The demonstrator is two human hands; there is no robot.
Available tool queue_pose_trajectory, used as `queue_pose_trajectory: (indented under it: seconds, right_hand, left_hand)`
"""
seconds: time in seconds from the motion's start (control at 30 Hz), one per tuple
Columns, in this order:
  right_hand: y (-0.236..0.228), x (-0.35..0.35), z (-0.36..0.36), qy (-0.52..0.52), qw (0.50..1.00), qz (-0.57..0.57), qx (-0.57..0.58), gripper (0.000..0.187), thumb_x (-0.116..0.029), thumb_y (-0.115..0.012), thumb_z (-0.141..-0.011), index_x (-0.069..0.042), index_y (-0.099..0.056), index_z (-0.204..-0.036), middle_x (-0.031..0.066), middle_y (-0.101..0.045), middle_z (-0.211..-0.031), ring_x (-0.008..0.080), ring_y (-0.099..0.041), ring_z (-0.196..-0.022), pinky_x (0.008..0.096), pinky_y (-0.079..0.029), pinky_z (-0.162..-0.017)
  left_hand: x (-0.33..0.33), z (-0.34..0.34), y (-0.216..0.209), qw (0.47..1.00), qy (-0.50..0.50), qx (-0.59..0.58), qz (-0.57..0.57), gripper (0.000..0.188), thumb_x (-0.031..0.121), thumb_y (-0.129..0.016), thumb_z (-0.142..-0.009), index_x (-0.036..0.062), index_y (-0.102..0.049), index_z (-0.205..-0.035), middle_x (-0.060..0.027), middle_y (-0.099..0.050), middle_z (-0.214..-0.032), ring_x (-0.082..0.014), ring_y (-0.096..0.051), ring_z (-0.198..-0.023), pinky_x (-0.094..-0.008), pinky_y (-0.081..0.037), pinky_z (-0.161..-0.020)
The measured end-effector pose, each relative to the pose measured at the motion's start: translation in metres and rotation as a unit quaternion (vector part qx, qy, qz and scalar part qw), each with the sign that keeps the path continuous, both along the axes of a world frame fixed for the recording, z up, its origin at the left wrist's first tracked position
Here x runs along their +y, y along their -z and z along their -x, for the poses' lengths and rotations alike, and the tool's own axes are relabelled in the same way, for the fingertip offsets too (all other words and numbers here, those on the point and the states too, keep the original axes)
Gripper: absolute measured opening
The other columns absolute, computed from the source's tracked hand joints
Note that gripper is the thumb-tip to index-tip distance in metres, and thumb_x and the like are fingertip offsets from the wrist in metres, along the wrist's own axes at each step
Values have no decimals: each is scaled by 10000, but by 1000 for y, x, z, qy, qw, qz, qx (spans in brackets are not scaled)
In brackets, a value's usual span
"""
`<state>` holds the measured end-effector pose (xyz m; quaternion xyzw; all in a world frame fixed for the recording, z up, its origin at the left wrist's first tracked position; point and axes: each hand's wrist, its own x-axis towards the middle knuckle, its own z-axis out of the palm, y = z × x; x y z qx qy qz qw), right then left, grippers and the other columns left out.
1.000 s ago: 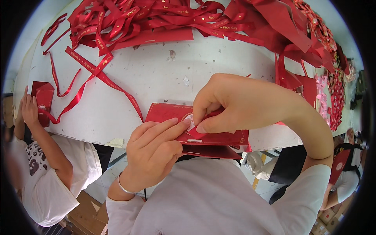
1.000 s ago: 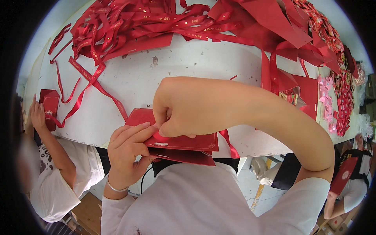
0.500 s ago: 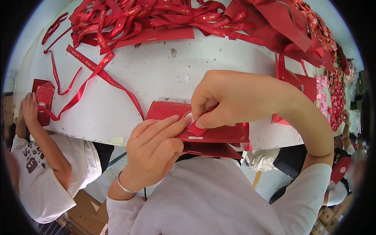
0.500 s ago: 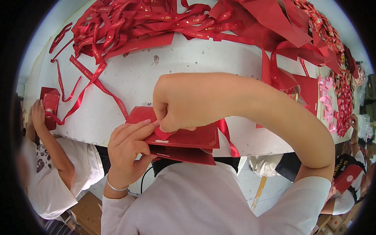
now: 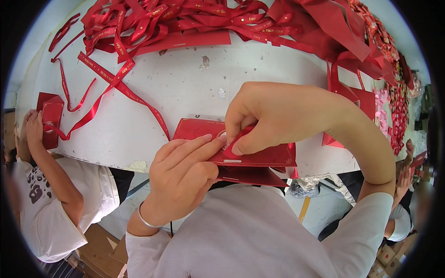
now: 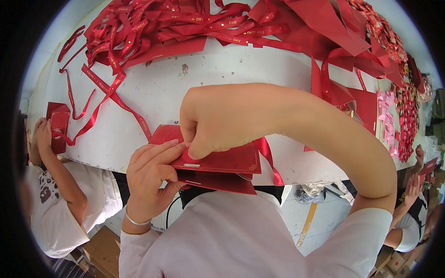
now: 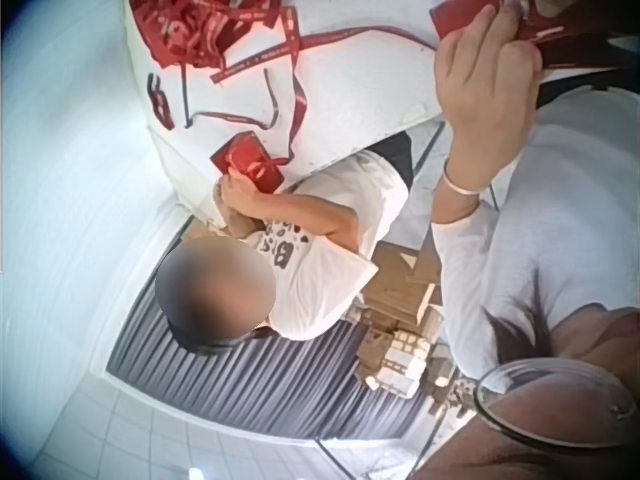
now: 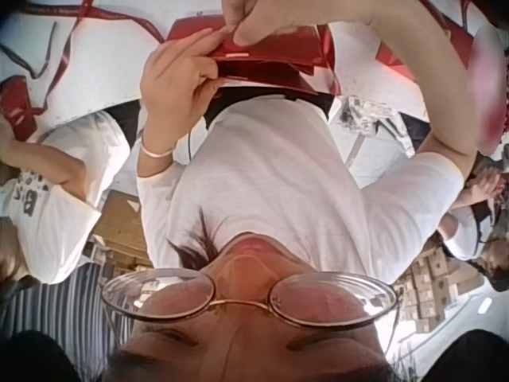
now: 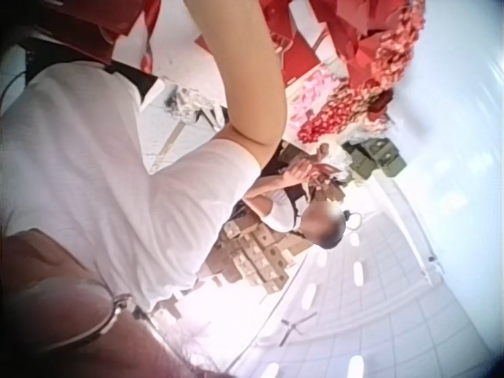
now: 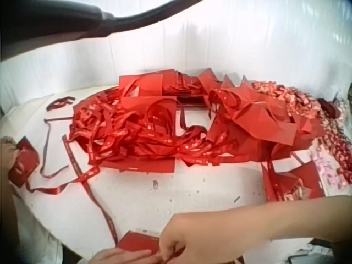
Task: The person places small wrapped candies into red paper gift bags, folds the tops closed, and attaches red ribbons. The person works at a table with other people also assembling similar gift bags.
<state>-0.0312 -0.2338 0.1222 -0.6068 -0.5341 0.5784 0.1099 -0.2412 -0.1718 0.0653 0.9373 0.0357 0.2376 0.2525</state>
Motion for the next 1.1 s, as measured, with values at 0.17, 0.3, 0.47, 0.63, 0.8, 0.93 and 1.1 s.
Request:
queue_pose_trajectory:
  seconds: [0.17,0.3,0.47,0.63,0.8,0.93,1.1]
  right_hand:
    - [-3,2,0,3,1000,24,7,165,-145,-623,-710,18,-613,-737,0,-506,-548,82,-428,-503,243,-340,-466]
    - [-3,2,-1,19,998,57,29,156,-146,-625,-718,8,-626,-743,-1,-539,-582,80,-442,-517,246,-359,-481]
    - [4,1,-1,22,999,36,23,163,-129,-637,-747,26,-645,-799,13,-594,-626,65,-476,-561,229,-383,-512]
    - [2,2,-2,21,999,37,27,175,-130,-642,-751,35,-644,-808,26,-609,-646,65,-496,-578,225,-393,-522]
    - [2,3,-1,35,998,33,41,166,-168,-600,-671,-4,-610,-698,13,-505,-549,108,-443,-497,264,-354,-478]
    - [4,2,0,24,999,19,30,153,-160,-592,-666,-8,-589,-653,7,-472,-519,108,-411,-469,266,-334,-459]
    - [-1,5,1,-13,999,33,-18,163,-123,-628,-732,33,-634,-777,-6,-520,-572,70,-434,-521,242,-349,-467]
  left_hand:
    - [0,0,-2,1000,2,0,1,212,65,-669,-642,93,-475,-723,-113,-657,-1013,-247,-619,-917,-330,-443,-732]
    - [0,0,-1,1000,-3,-2,-6,215,59,-664,-649,95,-464,-719,-117,-656,-1016,-246,-622,-909,-325,-443,-728]
    - [0,0,0,1000,-2,-7,-5,206,51,-654,-653,95,-463,-715,-116,-657,-1014,-244,-625,-901,-321,-443,-726]
    - [-1,0,0,1000,-3,-6,-8,194,54,-645,-657,92,-461,-705,-117,-658,-1010,-242,-627,-895,-317,-441,-729]
    - [-1,1,-1,1000,-8,-8,-6,189,59,-642,-662,92,-461,-704,-116,-659,-1002,-242,-625,-896,-319,-441,-730]
    - [0,0,0,1000,-4,-8,-7,191,62,-647,-661,92,-465,-711,-116,-659,-1000,-243,-623,-901,-322,-442,-728]
    - [0,0,-1,1000,0,-8,-8,197,69,-657,-658,91,-471,-716,-115,-659,-994,-247,-623,-904,-326,-445,-730]
